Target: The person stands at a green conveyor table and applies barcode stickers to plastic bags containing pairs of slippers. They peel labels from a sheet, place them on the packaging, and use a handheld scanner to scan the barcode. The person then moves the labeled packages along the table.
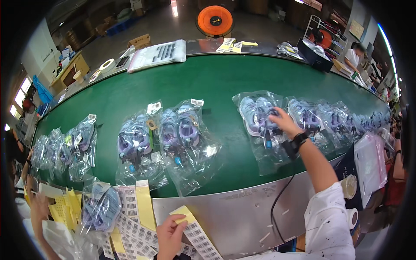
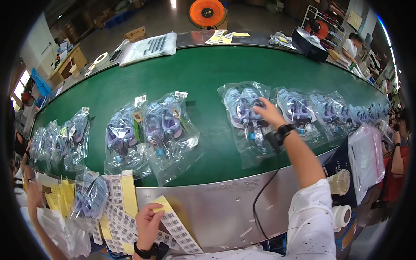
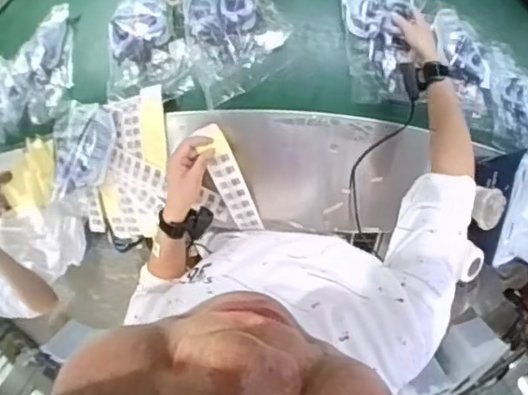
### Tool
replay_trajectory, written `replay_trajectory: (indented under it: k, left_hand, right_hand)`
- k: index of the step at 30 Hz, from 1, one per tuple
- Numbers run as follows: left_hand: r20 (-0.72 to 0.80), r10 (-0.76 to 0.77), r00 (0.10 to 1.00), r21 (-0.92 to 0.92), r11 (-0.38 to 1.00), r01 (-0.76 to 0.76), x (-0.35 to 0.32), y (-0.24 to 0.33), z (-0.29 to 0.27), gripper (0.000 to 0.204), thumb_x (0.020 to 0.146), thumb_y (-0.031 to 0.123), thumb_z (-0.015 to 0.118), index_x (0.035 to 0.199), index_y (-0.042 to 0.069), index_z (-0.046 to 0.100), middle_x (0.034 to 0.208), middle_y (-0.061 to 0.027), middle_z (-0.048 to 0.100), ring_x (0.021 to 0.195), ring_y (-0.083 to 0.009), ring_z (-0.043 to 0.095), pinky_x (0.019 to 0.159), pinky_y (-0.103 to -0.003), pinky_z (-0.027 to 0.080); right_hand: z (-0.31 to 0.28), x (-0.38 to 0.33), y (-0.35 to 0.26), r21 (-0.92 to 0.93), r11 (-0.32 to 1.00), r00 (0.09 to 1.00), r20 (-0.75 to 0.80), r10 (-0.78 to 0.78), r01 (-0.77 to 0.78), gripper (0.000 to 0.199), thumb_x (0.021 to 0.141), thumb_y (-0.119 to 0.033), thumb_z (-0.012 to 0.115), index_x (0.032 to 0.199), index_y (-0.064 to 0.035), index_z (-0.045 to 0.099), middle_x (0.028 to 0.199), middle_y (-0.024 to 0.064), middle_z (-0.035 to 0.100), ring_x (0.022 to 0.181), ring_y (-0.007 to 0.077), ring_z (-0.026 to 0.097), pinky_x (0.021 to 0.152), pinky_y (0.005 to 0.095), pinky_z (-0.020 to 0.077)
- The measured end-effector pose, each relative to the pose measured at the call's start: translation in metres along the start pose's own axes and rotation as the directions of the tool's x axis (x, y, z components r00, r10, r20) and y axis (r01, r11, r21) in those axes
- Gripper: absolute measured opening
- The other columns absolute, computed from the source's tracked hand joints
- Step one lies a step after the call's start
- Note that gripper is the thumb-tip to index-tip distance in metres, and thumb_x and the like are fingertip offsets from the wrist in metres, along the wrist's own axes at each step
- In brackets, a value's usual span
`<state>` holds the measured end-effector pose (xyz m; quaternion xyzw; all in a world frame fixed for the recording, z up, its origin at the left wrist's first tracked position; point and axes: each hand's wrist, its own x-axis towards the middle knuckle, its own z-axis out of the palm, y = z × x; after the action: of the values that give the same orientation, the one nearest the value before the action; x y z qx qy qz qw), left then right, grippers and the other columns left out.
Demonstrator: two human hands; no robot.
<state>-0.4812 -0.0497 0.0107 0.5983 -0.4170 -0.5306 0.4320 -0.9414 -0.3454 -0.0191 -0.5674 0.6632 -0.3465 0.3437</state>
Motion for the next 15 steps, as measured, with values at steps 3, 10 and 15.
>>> replay_trajectory:
  k: [3,10,15]
  left_hand:
    - [-0.001,0.061,0.998,0.057,0.997,-0.061,0.005,0.017,0.009,0.014,0.089,-0.001,0.062,0.103,-0.003,0.063,0.079,-0.0037,0.066,0.072,-0.005,0.059,0.063,-0.018,0.044]
    - [-0.158,0.242,0.957,0.002,0.97,-0.244,0.005,0.015,0.009,0.019,0.085,-0.003,0.062,0.104,-0.001,0.063,0.088,-0.0006,0.063,0.074,-0.0048,0.056,0.064,-0.019,0.044]
    - [-0.119,0.245,0.962,-0.053,0.966,-0.253,0.001,0.036,0.032,0.022,0.096,0.013,0.06,0.111,-0.003,0.063,0.081,-0.0006,0.061,0.069,-0.0067,0.05,0.061,-0.022,0.04]
  right_hand:
    - [0.038,-0.02,-0.022,-0.036,0.989,0.989,-0.033,-0.146,0.145,0.074,0.085,-0.032,0.071,0.143,-0.0004,0.037,0.141,0.019,0.048,0.127,0.0283,0.05,0.104,0.0377,0.0401]
    - [0.125,-0.164,-0.128,-0.23,0.447,0.472,0.068,-0.879,0.864,0.018,0.082,-0.018,0.066,0.092,-0.0033,0.067,0.093,0.0106,0.065,0.09,0.0289,0.061,0.083,0.0399,0.0482]
    - [0.189,-0.256,-0.139,0.514,0.782,0.658,0.457,-0.598,0.353,0.031,0.074,-0.016,0.067,0.061,0.0062,0.051,0.052,0.0169,0.05,0.047,0.0206,0.045,0.049,0.0376,0.0373]
